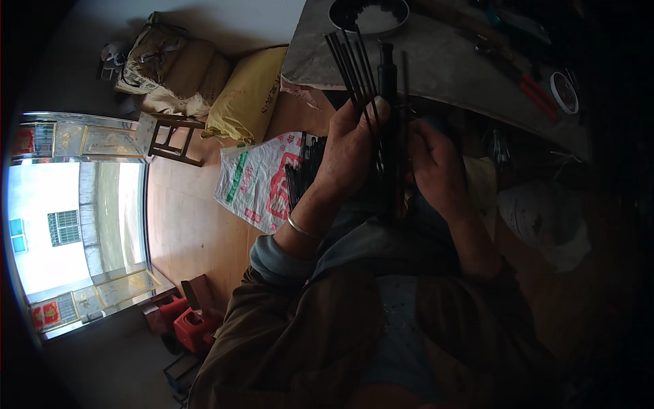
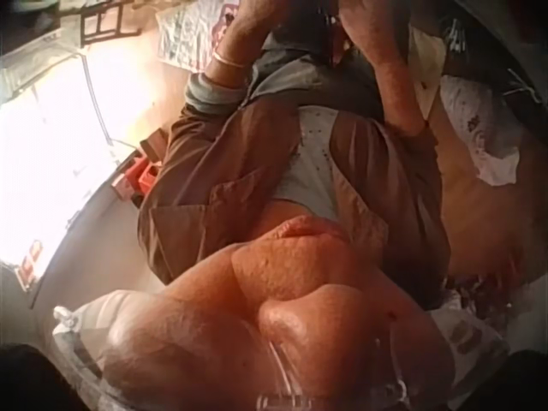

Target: Assembling umbrella ribs into a central hub to create the umbrella frame.

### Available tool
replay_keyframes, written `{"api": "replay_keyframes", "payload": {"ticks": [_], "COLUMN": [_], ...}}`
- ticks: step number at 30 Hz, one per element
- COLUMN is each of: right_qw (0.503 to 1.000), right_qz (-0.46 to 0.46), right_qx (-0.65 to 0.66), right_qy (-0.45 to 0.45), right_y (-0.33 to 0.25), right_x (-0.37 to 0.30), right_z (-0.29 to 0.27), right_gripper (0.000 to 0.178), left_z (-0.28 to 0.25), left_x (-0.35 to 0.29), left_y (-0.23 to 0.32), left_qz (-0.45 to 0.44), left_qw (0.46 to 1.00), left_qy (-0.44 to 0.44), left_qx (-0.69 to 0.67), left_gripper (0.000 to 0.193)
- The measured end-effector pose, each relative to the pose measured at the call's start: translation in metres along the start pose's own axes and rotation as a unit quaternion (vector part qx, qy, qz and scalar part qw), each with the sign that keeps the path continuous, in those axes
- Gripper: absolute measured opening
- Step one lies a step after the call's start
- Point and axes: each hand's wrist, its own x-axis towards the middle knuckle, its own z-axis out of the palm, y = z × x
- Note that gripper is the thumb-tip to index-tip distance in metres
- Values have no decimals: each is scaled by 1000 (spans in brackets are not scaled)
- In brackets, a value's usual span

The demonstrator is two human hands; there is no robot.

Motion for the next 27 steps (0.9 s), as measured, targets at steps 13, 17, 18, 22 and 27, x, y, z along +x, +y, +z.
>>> {"api": "replay_keyframes", "payload": {"ticks": [13, 17, 18, 22, 27], "right_qw": [1000, 998, 999, 999, 1000], "right_qz": [-19, -52, -45, 26, 17], "right_qx": [-21, -25, -19, 20, 11], "right_qy": [12, 17, 14, -19, 0], "right_y": [-6, -2, -4, -6, 3], "right_x": [-4, -1, 0, 7, 7], "right_z": [1, 1, 1, 0, 10], "right_gripper": [17, 17, 17, 16, 16], "left_z": [0, 5, 3, -3, -8], "left_x": [1, 2, 3, 3, 3], "left_y": [-2, 0, 0, -3, -4], "left_qz": [-4, -9, -7, -26, -12], "left_qw": [997, 997, 997, 992, 987], "left_qy": [-18, -10, -8, -13, -14], "left_qx": [-71, -73, -76, -120, -158], "left_gripper": [29, 27, 27, 26, 25]}}
